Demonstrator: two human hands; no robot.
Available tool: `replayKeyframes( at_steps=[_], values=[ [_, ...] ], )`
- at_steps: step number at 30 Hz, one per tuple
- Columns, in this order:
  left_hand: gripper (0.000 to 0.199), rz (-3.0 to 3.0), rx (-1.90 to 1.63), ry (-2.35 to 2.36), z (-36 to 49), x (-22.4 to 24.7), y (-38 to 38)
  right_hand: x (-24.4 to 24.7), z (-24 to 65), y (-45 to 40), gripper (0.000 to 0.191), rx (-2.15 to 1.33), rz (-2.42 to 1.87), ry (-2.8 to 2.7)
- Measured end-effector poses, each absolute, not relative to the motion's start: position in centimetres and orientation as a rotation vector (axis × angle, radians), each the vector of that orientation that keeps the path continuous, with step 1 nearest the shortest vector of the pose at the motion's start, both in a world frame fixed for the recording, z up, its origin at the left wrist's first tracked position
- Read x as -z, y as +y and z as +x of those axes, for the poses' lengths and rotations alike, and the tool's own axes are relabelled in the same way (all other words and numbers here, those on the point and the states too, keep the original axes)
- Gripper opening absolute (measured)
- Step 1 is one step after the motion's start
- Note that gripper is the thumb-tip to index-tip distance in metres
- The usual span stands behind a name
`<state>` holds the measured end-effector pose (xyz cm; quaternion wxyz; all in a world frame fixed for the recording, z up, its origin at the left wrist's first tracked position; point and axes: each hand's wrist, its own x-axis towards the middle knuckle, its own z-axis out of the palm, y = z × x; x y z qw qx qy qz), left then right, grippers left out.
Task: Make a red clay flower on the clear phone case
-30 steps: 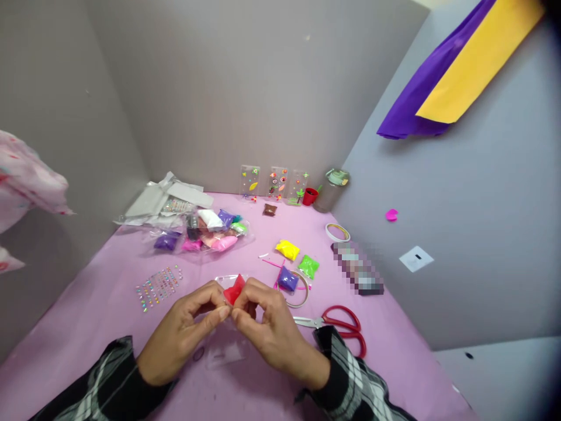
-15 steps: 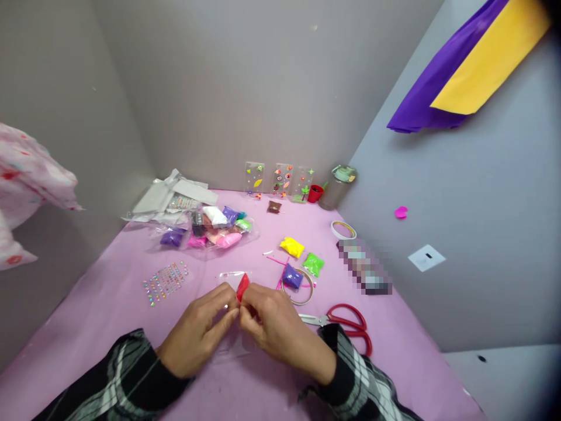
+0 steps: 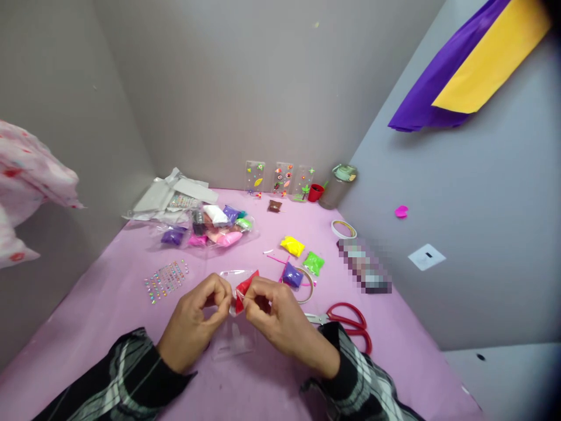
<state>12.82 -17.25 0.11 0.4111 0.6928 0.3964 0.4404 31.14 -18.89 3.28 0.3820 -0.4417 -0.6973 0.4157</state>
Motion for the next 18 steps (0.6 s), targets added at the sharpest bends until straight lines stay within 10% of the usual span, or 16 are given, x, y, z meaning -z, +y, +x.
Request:
replayKeyframes(
  at_steps=[6, 10, 18],
  values=[
    [0.017, 1.749, -1.278, 0.835, 12.7, 0.5, -16.8, -2.8, 31.6, -18.8, 0.006, -0.500, -1.062, -1.994],
    [0.015, 1.643, -1.262, 0.823, 12.3, 0.3, -16.6, -2.7, 32.8, -18.2, 0.071, -0.429, -1.002, -2.198],
    [0.009, 1.802, -1.360, 1.099, 11.8, 1.0, -16.3, -1.1, 32.5, -18.0, 0.045, -0.343, -1.081, -2.244]
  ],
)
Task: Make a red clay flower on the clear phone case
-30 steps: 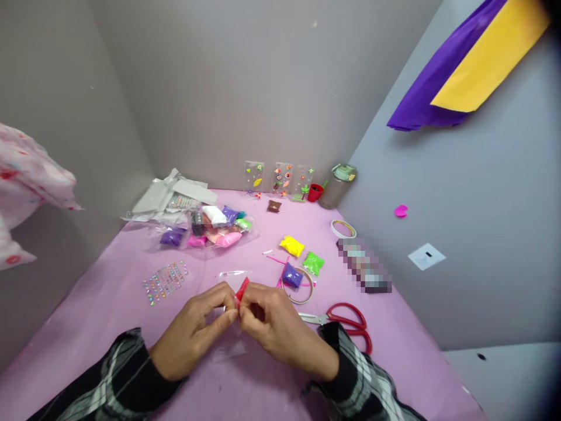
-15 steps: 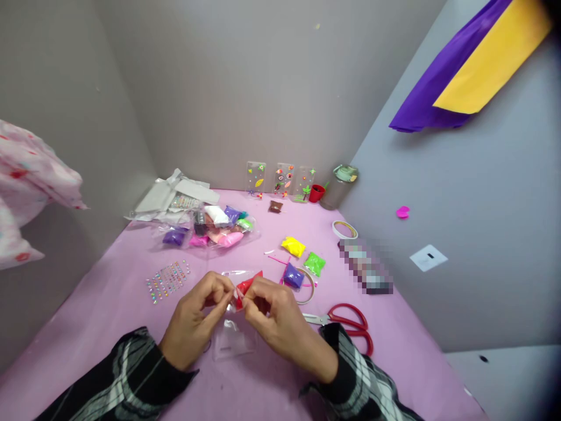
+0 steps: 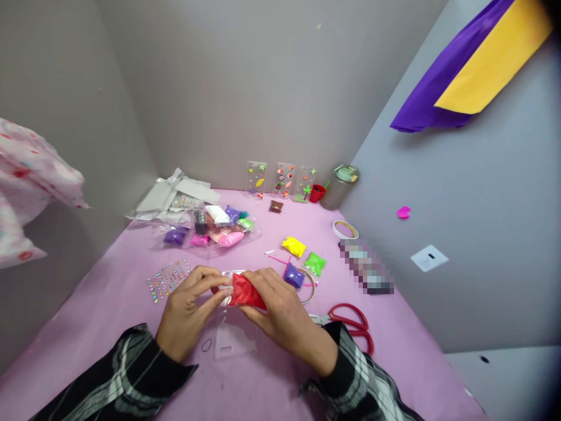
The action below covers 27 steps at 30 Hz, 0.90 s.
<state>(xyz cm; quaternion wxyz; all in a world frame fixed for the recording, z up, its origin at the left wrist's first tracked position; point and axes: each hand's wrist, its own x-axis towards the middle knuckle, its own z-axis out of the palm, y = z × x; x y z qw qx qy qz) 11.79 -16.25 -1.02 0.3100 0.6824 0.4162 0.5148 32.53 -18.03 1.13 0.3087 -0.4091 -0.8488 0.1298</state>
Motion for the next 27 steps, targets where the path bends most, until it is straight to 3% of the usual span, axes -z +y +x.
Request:
replayKeyframes(
  at_steps=[9, 27],
  values=[
    [0.009, 1.700, -1.309, 1.145, 11.78, 0.42, -16.17, -1.32, 32.08, -17.97, 0.039, -0.303, -0.995, -2.299],
    [0.014, 2.148, -1.225, 1.095, 10.86, 1.24, -15.40, -1.44, 32.19, -17.94, 0.035, -0.306, -1.080, -2.336]
  ],
)
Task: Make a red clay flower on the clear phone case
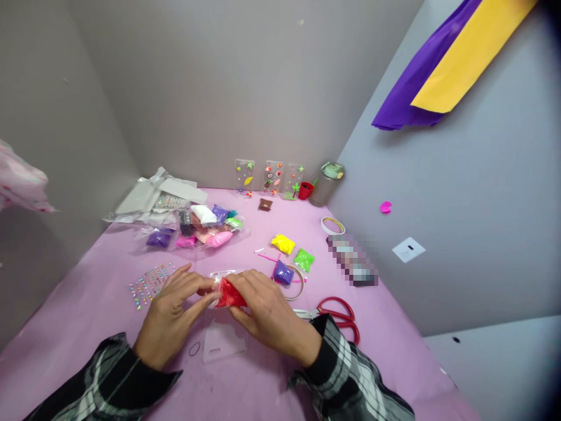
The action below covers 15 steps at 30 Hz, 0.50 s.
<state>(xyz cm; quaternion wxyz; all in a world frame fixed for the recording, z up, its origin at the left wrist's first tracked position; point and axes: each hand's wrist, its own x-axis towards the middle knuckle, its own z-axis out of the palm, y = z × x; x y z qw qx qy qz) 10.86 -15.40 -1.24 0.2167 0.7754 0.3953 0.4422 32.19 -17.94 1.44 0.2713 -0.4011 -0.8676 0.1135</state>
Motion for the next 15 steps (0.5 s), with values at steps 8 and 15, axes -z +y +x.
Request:
replayKeyframes(
  at_steps=[8, 15],
  values=[
    [0.003, 2.261, -1.286, 1.046, 10.73, 1.14, -15.24, -1.60, 32.22, -17.88, 0.038, -0.322, -1.062, -2.334],
    [0.006, 2.352, -1.208, 1.071, 10.94, 1.23, -15.45, -1.38, 32.14, -18.07, 0.049, -0.352, -1.079, -2.363]
  ],
)
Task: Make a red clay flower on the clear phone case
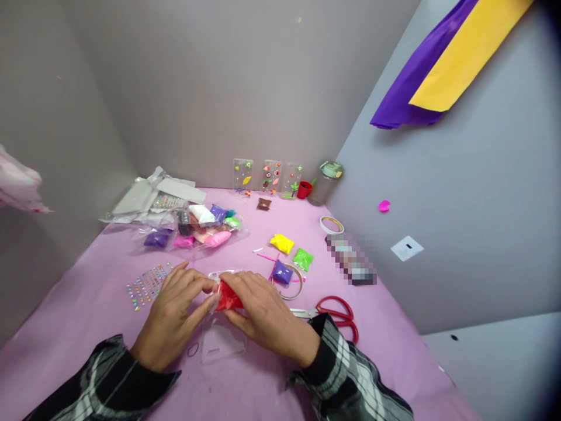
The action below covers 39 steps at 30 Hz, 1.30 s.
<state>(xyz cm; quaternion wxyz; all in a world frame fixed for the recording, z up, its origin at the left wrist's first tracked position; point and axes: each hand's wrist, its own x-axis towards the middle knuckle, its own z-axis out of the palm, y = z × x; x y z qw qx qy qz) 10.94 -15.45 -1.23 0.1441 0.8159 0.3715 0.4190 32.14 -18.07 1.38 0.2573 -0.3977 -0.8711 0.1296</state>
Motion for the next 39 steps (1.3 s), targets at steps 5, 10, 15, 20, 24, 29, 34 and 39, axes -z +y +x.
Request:
replayKeyframes(
  at_steps=[5, 10, 15, 20, 24, 29, 34, 39],
  values=[
    [0.008, 2.392, -1.261, 1.075, 10.8, 1.2, -15.4, -1.0, 32.2, -18.0, 0.041, -0.363, -1.094, -2.333],
    [0.008, 2.362, -1.295, 1.044, 10.7, 1.1, -15.3, -1.0, 32.2, -18.1, 0.043, -0.436, -1.072, -2.299],
    [0.012, 2.345, -1.332, 1.033, 10.6, 0.9, -15.4, -1.2, 32.4, -18.0, 0.047, -0.521, -1.041, -2.209],
    [0.012, 2.362, -1.270, 1.080, 10.9, 0.4, -15.7, -1.3, 32.4, -18.0, 0.049, -0.572, -1.044, -2.190],
    [0.013, 2.368, -1.274, 1.114, 10.8, 0.3, -15.8, -1.4, 32.5, -18.1, 0.054, -0.652, -1.063, -2.163],
    [0.010, 2.290, -1.230, 1.103, 10.5, 0.5, -15.5, -1.8, 32.6, -18.1, 0.059, -0.778, -1.048, -2.110],
    [0.011, 2.334, -1.237, 1.063, 10.5, 0.2, -15.6, -2.0, 32.6, -18.2, 0.063, -0.779, -1.032, -2.130],
    [0.011, 2.469, -1.240, 1.004, 10.8, -0.1, -15.7, -2.3, 32.4, -18.3, 0.060, -0.757, -1.014, -2.187]
  ],
)
